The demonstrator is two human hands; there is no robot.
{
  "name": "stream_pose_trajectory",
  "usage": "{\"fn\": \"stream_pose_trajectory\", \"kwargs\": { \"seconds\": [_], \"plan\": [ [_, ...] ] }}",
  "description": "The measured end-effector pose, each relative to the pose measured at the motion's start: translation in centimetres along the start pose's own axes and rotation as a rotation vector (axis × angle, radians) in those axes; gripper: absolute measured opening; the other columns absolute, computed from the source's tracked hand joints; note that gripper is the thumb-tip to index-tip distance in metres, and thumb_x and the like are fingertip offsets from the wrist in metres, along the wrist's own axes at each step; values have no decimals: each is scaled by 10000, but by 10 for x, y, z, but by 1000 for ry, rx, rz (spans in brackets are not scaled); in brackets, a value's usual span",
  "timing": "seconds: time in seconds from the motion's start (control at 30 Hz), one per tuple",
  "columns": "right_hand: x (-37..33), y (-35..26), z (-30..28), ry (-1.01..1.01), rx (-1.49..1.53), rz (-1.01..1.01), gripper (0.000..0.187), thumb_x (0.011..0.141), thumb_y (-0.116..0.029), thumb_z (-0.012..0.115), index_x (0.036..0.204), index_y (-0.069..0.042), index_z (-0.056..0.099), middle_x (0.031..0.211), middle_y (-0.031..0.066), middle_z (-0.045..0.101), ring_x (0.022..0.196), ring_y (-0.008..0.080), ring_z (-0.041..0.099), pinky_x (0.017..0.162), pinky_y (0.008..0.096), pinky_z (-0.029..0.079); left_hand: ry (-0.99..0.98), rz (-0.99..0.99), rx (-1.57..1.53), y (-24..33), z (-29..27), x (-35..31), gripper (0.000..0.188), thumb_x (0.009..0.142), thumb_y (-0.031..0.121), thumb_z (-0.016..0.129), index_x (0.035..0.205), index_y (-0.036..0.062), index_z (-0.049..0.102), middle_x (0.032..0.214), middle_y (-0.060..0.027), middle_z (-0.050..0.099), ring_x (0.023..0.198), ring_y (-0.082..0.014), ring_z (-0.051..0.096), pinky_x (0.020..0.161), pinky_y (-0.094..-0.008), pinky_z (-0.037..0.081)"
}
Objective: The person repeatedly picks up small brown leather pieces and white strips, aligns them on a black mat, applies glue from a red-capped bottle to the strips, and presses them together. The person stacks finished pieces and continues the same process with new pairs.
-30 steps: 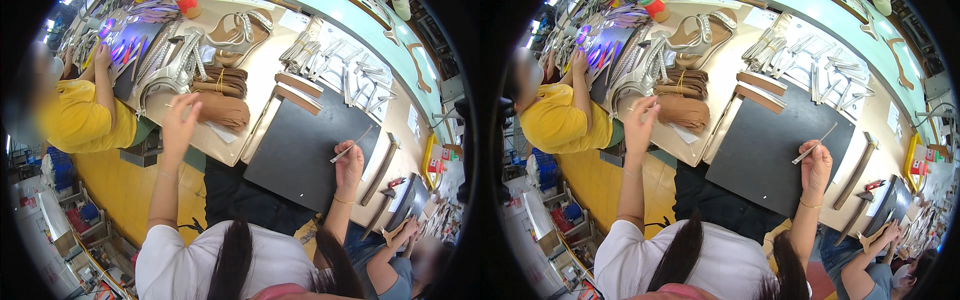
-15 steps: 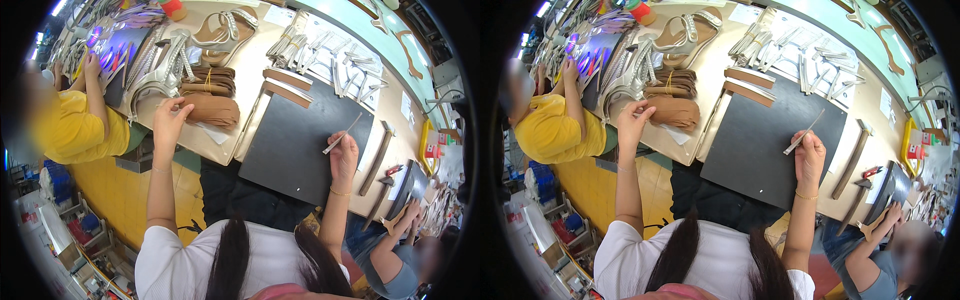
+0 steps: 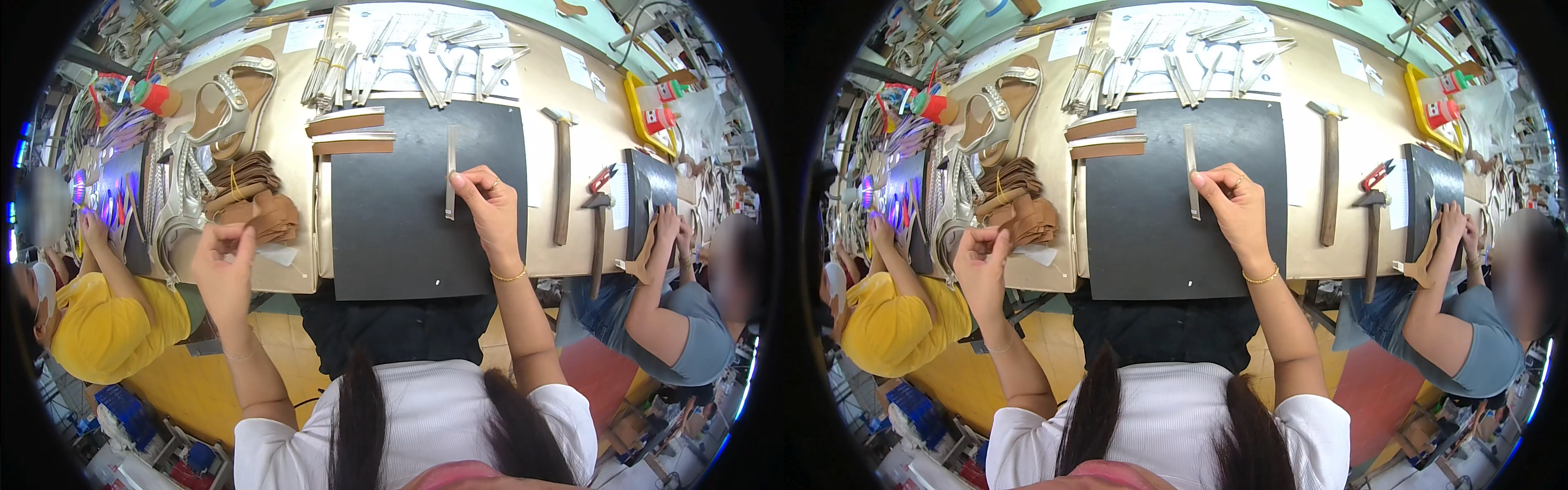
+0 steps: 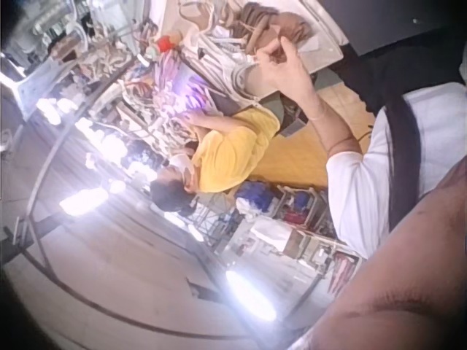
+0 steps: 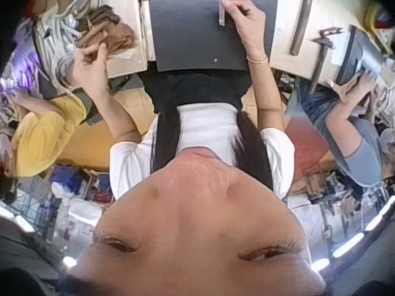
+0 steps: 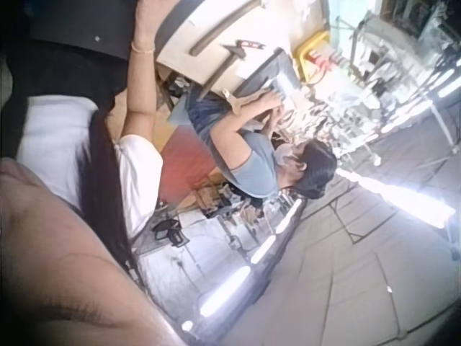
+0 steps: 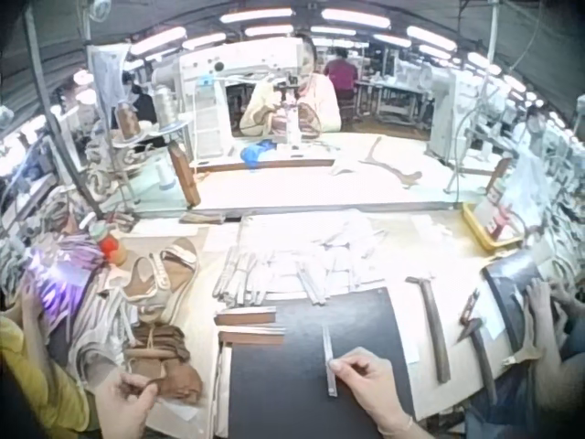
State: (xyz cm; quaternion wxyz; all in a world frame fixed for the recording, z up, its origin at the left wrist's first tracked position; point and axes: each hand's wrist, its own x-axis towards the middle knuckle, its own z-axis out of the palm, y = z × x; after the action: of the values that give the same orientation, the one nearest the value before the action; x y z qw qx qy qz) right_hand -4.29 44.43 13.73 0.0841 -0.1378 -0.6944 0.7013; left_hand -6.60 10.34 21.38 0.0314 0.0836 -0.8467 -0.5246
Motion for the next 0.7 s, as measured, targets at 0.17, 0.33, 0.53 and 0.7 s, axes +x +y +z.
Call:
{"fn": "stream_pose_trajectory", "kwargs": {
  "seconds": [0.17,0.33,0.53,0.7],
  "plan": [
    [-9,-12,-13,55,-198,-148,160,902,-153,766,899,6,754,829,23,669,748,85,577,689,239,455,-394,-55,-577,55,50,-39,251,865,-67,727,1083,-32,607,981,-80,643,823,-125,669,700,-242,566],
    [-20,-31,-52,126,-241,-165,136,915,-124,744,921,12,744,850,24,691,775,74,588,687,226,453,-684,-192,-512,48,101,-42,298,886,-33,721,1164,-36,615,981,-79,624,755,-128,689,668,-245,574],
    [-35,-56,-77,-100,-375,-40,131,918,-120,732,924,9,753,759,17,678,681,64,567,618,231,448,-639,77,71,-2,122,-38,371,843,19,777,1190,4,648,1084,-90,584,665,-97,672,599,-239,546],
    [-30,-54,-53,-345,-367,14,143,903,-145,742,919,-3,760,754,47,682,660,84,572,607,248,450,-531,112,185,-10,107,-30,412,804,15,809,1192,22,672,1114,-70,529,565,-56,547,538,-204,479]
  ]
}}
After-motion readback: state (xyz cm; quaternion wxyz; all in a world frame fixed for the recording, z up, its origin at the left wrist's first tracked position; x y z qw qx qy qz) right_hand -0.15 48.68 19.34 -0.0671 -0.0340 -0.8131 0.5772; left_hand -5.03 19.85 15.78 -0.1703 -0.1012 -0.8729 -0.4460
